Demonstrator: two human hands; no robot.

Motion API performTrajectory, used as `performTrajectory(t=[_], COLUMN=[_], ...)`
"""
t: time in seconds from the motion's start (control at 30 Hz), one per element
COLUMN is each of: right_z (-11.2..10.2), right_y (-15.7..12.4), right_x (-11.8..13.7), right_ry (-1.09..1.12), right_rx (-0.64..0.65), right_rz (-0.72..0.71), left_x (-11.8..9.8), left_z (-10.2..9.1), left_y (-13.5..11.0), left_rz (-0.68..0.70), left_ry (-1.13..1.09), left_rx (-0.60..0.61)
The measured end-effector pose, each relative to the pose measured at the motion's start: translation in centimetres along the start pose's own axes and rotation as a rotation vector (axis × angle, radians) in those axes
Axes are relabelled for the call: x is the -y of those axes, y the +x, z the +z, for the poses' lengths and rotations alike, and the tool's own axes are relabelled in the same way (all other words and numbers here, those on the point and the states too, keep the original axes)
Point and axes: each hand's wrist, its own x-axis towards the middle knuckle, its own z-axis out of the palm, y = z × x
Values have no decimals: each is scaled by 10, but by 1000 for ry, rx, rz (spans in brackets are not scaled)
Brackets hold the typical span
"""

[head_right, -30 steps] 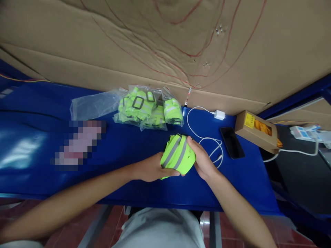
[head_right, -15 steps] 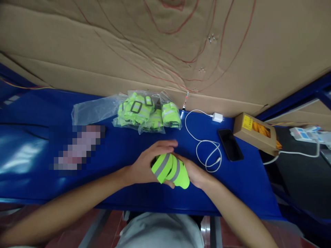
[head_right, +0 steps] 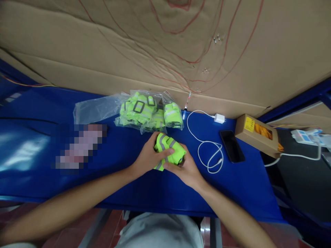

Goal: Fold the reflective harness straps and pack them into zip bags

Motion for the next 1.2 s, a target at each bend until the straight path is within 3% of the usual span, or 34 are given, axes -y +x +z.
performTrajectory(t=[0.23, 0.33, 0.4, 0.47, 0.53, 0.6, 0.63, 0.7, 0.73, 0.83, 0.93, 1.07, 1.2], right_z=[-5, -7, -7, -6, -7, -9, -10, -12, -12, -11, -9, -7, -8], right_y=[5, 6, 5, 4, 5, 6, 8, 10, 10, 10, 7, 7, 10], right_x=[3, 7, 9, 11, 11, 8, 6, 3, 1, 0, 1, 1, 0], right_ry=[87, 117, 163, 195, 194, 188, 188, 192, 193, 173, 139, 128, 135], right_rx=[-140, -145, -148, -161, -187, -214, -223, -217, -209, -195, -180, -160, -184], right_rz=[72, 60, 61, 68, 81, 91, 94, 95, 93, 78, 49, 48, 46], left_x=[5, -4, -15, -27, -36, -40, -41, -39, -38, -31, -24, -22, -33], left_z=[-1, -5, -16, -35, -65, -104, -127, -173, -195, -244, -266, -274, -279], left_y=[1, -2, -1, 4, 15, 31, 39, 51, 55, 50, 35, 17, 2], left_rz=[40, 66, 197, 370, 426, 317, 210, -92, -175, -269, -261, -177, -134], left_ry=[-8, 180, 353, 506, 648, 859, 991, 1210, 1231, 1242, 1262, 1302, 1291], left_rx=[194, 234, 218, 83, -169, -429, -494, -430, -391, -309, -266, -297, -377])
